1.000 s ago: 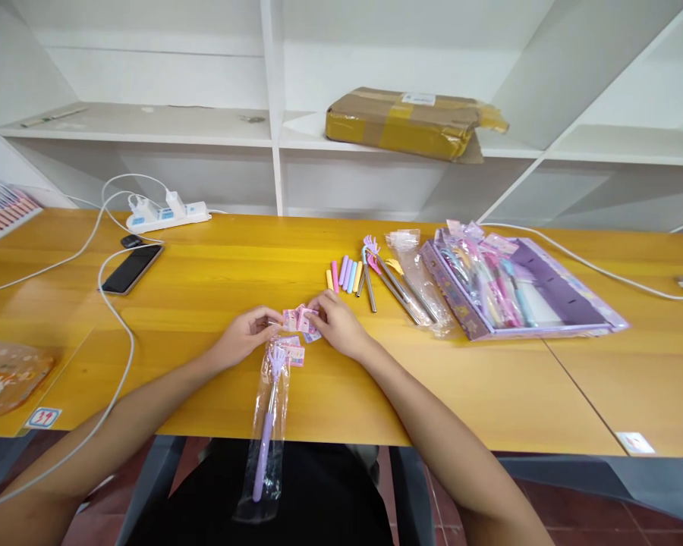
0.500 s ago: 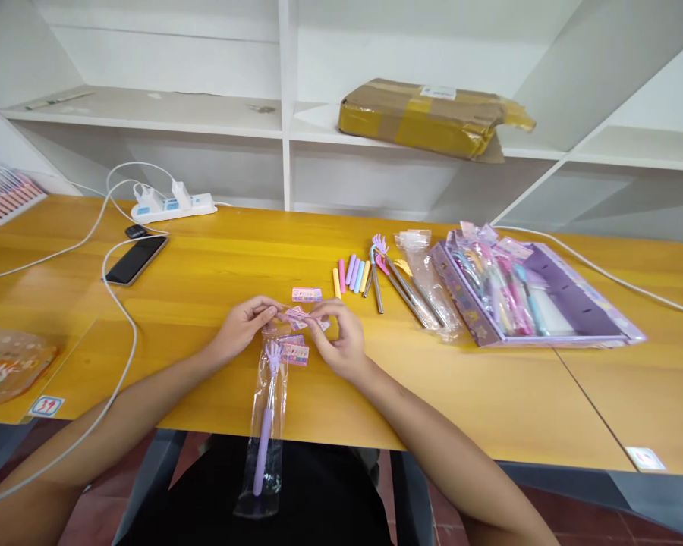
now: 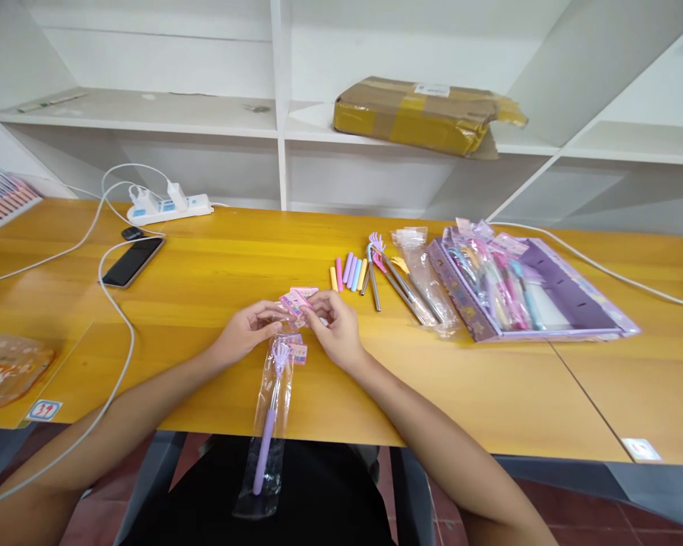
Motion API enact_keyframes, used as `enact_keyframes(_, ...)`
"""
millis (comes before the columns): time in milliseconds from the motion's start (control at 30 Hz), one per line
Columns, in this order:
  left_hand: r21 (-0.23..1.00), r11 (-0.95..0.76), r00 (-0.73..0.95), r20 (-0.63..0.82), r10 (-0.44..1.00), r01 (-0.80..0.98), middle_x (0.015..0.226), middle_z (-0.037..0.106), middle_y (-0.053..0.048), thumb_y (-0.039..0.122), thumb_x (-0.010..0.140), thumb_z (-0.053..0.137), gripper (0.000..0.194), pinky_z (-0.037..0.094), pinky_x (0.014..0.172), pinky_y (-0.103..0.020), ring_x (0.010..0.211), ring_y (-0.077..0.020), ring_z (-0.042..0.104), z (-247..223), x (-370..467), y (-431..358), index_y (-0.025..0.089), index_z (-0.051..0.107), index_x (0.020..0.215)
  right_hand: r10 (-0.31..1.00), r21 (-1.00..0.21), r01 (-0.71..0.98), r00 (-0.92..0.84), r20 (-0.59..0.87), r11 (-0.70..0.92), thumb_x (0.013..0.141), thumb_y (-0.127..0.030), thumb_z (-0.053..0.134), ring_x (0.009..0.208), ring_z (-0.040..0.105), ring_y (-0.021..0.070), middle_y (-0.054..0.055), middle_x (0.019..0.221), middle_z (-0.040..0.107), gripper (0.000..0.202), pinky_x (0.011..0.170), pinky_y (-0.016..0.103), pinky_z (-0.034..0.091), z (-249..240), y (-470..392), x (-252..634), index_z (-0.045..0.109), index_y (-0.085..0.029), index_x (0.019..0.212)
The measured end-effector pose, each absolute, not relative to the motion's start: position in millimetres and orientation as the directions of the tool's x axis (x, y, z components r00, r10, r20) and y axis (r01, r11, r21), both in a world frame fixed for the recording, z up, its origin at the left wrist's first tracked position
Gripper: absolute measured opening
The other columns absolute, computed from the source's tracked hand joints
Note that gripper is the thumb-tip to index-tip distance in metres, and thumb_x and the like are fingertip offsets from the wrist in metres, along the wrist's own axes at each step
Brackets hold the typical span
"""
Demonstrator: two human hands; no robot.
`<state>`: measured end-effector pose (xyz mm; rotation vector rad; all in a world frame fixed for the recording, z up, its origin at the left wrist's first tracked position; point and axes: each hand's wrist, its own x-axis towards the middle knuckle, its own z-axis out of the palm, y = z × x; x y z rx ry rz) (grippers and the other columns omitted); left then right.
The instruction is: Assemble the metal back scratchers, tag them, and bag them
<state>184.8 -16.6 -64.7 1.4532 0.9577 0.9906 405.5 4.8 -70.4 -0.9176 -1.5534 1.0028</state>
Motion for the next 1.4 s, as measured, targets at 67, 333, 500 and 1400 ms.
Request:
enact_keyframes(67,0.995,-0.083,0.324,0.062,0.944,0.049,0.124,0.075,-0.012,0.038,0.093,0.074,0.033,0.054,0.102,-0.039,0.116,-0.0252,0.071,-65,184,-16,0.019,0.071,0.120,0.915,-0.927,0.071,-0.200,0.349,0.369,0.096,-0.048,0.070,0.074,0.068,0.0172,0.003,0.088,0.070,0.027,0.066,0.032,0.057,-69,4,406,0.059,-0.025,0.102)
enact_keyframes(333,0.999,-0.019,0.310,0.009,0.951,0.028,0.124,0.077,-0.014,0.040,0.090,0.076,0.043,0.054,0.103,-0.043,0.115,-0.0269,0.072,-69,183,-16,0.017,0.068,0.125,0.838,-0.797,0.289,-0.322,0.441,0.530,0.100,-0.037,0.065,0.078,0.070,0.0185,0.004,0.093,0.072,0.014,0.072,0.034,0.058,-65,4,411,0.063,-0.025,0.107)
enact_keyframes(500,0.999,-0.038,0.310,0.027,0.950,0.029,0.120,0.078,-0.013,0.040,0.090,0.077,0.039,0.054,0.100,-0.041,0.110,-0.0260,0.073,-67,184,-16,0.017,0.070,0.121,0.771,-0.674,0.378,-0.377,0.514,0.634,0.103,-0.035,0.059,0.076,0.067,0.0182,0.005,0.093,0.069,0.014,0.071,0.035,0.057,-62,6,415,0.065,-0.025,0.111)
enact_keyframes(1400,0.835,-0.402,0.349,0.274,0.896,0.376,0.121,0.073,-0.007,0.033,0.099,0.065,0.024,0.054,0.094,-0.038,0.106,-0.0224,0.067,-45,185,-22,0.028,0.074,0.121,0.808,-0.898,0.077,-0.474,0.349,0.433,0.103,-0.047,0.059,0.120,0.065,0.0254,0.008,0.123,0.071,0.031,0.110,0.048,0.050,-52,6,419,0.075,-0.029,0.122)
